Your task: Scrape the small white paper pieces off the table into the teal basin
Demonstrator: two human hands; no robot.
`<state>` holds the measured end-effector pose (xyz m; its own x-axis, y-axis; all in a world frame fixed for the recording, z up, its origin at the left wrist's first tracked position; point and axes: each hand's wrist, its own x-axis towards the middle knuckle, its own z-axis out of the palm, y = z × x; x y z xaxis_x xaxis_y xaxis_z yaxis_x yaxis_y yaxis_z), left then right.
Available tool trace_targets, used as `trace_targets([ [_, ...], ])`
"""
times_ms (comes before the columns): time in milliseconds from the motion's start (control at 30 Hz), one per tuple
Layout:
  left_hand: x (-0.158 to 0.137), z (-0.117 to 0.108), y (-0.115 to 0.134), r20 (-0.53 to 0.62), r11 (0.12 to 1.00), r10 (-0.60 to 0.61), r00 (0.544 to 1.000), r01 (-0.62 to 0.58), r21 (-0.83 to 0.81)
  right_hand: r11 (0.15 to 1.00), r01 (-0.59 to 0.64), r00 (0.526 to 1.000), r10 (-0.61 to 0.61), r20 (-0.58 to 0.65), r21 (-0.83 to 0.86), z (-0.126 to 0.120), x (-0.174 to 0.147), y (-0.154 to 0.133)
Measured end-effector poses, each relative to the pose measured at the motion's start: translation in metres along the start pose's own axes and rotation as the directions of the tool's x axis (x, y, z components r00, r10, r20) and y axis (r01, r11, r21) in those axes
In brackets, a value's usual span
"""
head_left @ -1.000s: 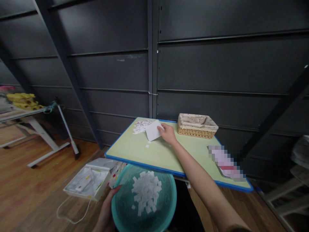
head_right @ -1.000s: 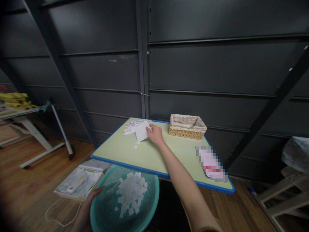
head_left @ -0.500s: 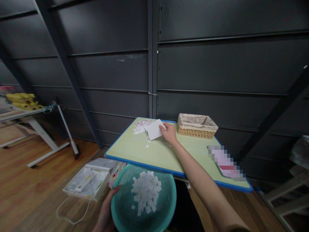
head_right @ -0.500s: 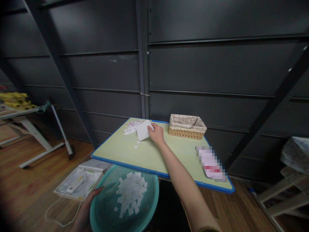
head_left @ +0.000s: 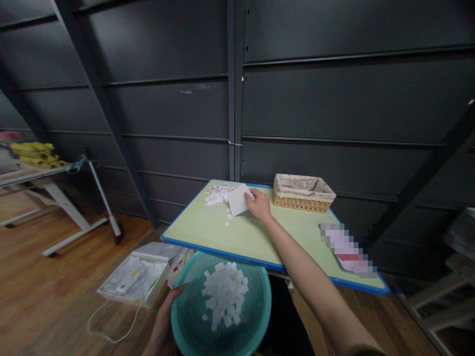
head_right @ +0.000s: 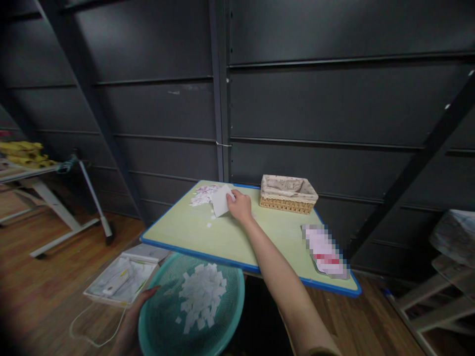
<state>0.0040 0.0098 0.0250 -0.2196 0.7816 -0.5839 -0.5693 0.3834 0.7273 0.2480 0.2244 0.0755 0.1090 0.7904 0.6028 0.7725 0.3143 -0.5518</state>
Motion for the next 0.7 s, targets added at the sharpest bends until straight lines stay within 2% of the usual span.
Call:
trace_targets([
  [267, 0.0066, -0.0047, -0.0029, -0.017, 1.000, -0.027, 0.999, 0.027, 0.007, 1.000, -0.006, 1.000, 0.007, -0.030, 0.012, -0.0019, 0.0015, 0.0007],
  [400, 0.0063, -0.0058, -0.0047, 0.019, 0.998, -0.049, 0.999, 0.049, 0.026, 0.999, 0.004, 1.000, -0.003, -0.017, 0.049, 0.0010, 0.0001, -0.0014],
  [500, 0.0057, -0.0055, -0.0046, 0.041, 0.999, -0.033, 0.999, 0.032, 0.023, 0.999, 0.002, 1.000, -0.002, -0.001, 0.049, 0.0016, -0.0001, -0.0015],
  [700, 0.0041, -0.0029, -0.0036, 0.013, 0.999, 0.016, 1.000, -0.017, 0.048, 0.999, -0.019, 1.000, 0.019, 0.005, 0.047, -0.0007, 0.0019, 0.0011],
])
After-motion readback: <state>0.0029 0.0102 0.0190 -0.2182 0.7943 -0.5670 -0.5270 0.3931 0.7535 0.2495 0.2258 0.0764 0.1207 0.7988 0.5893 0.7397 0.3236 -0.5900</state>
